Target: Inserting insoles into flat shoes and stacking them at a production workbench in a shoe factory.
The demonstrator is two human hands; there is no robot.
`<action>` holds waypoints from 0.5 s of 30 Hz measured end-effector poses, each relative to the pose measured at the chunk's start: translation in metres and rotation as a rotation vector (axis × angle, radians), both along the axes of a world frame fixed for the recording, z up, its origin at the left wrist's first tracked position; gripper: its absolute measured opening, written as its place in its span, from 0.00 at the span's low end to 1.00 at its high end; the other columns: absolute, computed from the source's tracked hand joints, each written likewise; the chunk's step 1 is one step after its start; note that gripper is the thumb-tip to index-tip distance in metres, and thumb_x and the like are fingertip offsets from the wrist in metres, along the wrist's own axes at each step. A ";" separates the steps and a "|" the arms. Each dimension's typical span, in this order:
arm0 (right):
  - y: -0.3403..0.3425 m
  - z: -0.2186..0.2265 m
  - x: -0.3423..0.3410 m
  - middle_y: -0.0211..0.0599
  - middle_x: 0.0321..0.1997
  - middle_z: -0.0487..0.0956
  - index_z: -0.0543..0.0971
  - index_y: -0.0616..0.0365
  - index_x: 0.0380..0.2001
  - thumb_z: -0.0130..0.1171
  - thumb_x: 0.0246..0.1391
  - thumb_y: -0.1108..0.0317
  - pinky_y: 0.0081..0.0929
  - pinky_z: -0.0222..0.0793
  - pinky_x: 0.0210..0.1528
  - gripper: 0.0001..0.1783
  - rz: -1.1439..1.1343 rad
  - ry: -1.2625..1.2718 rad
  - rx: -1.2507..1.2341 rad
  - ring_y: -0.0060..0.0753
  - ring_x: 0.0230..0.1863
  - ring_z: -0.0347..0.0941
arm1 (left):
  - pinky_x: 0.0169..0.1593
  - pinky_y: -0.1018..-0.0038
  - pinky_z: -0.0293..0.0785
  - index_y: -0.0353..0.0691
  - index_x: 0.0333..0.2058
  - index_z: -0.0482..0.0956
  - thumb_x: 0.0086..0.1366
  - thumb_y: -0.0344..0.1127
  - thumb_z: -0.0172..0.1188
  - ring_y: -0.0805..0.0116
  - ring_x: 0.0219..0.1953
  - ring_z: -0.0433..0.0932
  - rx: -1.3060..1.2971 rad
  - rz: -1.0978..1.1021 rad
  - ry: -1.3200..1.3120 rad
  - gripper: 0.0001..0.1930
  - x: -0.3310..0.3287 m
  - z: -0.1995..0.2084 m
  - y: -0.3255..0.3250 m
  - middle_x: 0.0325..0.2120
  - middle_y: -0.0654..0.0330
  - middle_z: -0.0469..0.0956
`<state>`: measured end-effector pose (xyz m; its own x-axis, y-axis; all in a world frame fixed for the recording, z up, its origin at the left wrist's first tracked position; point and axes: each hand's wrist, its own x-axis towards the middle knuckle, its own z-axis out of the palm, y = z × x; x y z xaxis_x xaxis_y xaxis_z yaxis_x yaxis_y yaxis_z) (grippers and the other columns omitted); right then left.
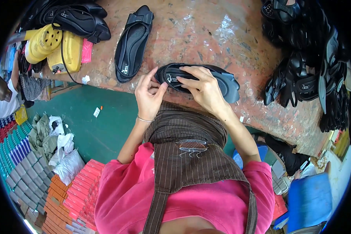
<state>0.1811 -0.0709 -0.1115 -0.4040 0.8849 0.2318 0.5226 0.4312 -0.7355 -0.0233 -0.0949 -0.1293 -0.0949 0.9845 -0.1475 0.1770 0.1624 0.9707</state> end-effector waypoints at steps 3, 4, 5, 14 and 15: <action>0.003 -0.003 -0.006 0.41 0.53 0.80 0.86 0.55 0.41 0.66 0.42 0.77 0.40 0.69 0.57 0.19 -0.020 0.006 -0.022 0.46 0.53 0.76 | 0.30 0.83 0.77 0.30 0.55 0.76 0.57 0.21 0.67 0.80 0.30 0.74 0.024 -0.009 0.034 0.25 -0.004 -0.011 0.001 0.34 0.63 0.70; 0.004 -0.004 -0.007 0.41 0.53 0.80 0.86 0.55 0.41 0.66 0.42 0.77 0.39 0.69 0.56 0.19 -0.019 0.001 -0.017 0.46 0.52 0.76 | 0.30 0.83 0.77 0.30 0.55 0.76 0.57 0.21 0.67 0.80 0.30 0.74 0.021 -0.011 0.030 0.25 -0.004 -0.014 0.002 0.34 0.63 0.70; 0.006 -0.004 -0.008 0.41 0.53 0.80 0.86 0.55 0.41 0.66 0.42 0.77 0.39 0.69 0.56 0.19 -0.019 -0.003 -0.021 0.46 0.52 0.76 | 0.30 0.83 0.77 0.30 0.53 0.76 0.57 0.21 0.67 0.81 0.29 0.74 0.010 0.015 -0.003 0.24 -0.003 -0.015 0.002 0.34 0.63 0.71; 0.010 -0.002 -0.014 0.44 0.50 0.79 0.83 0.64 0.41 0.59 0.42 0.78 0.41 0.69 0.57 0.18 0.025 -0.161 0.027 0.45 0.51 0.74 | 0.25 0.85 0.74 0.29 0.49 0.77 0.58 0.23 0.69 0.84 0.23 0.75 0.016 0.018 0.120 0.19 0.001 -0.021 0.016 0.26 0.67 0.75; 0.008 -0.001 -0.016 0.44 0.50 0.79 0.83 0.64 0.41 0.59 0.42 0.78 0.41 0.69 0.57 0.18 0.029 -0.165 0.029 0.45 0.51 0.74 | 0.23 0.85 0.72 0.30 0.49 0.78 0.58 0.24 0.70 0.84 0.22 0.74 0.041 -0.006 0.187 0.20 0.000 -0.022 0.017 0.26 0.66 0.77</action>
<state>0.1648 -0.0626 -0.1121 -0.4640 0.8663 0.1851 0.6225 0.4675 -0.6276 -0.0235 -0.0775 -0.1508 -0.1108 0.9900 -0.0871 0.3559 0.1214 0.9266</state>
